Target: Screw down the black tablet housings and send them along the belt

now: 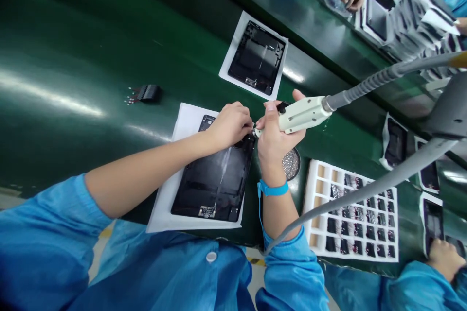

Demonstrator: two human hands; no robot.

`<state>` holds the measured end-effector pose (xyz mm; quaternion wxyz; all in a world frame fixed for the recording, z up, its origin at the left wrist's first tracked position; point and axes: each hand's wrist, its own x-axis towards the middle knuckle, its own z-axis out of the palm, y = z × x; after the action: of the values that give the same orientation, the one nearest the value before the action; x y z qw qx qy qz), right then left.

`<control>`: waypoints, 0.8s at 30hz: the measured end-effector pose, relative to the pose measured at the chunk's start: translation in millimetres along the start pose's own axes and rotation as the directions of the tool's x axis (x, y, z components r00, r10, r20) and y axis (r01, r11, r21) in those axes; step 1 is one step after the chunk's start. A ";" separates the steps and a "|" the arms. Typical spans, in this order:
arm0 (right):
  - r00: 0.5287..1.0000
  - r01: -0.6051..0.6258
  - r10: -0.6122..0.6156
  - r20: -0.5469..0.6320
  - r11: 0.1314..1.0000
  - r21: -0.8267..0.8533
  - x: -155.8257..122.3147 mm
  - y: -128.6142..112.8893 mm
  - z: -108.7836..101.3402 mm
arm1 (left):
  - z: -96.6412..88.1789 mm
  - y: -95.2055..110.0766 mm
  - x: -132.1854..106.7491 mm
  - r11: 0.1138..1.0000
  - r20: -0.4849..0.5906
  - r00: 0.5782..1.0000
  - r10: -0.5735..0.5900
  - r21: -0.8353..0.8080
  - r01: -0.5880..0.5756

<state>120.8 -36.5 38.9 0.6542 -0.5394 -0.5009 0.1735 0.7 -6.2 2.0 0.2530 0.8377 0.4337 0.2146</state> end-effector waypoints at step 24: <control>0.999 -0.037 0.039 -0.018 0.993 0.109 -5.2 -0.5 3.8 | -1.2 5.8 -2.9 1.000 0.037 0.999 0.017 0.021 -0.018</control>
<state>115.1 -38.7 36.6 0.6845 -0.5139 -0.4737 0.2073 2.0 -11.3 6.0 0.2500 0.8481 0.4239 0.1964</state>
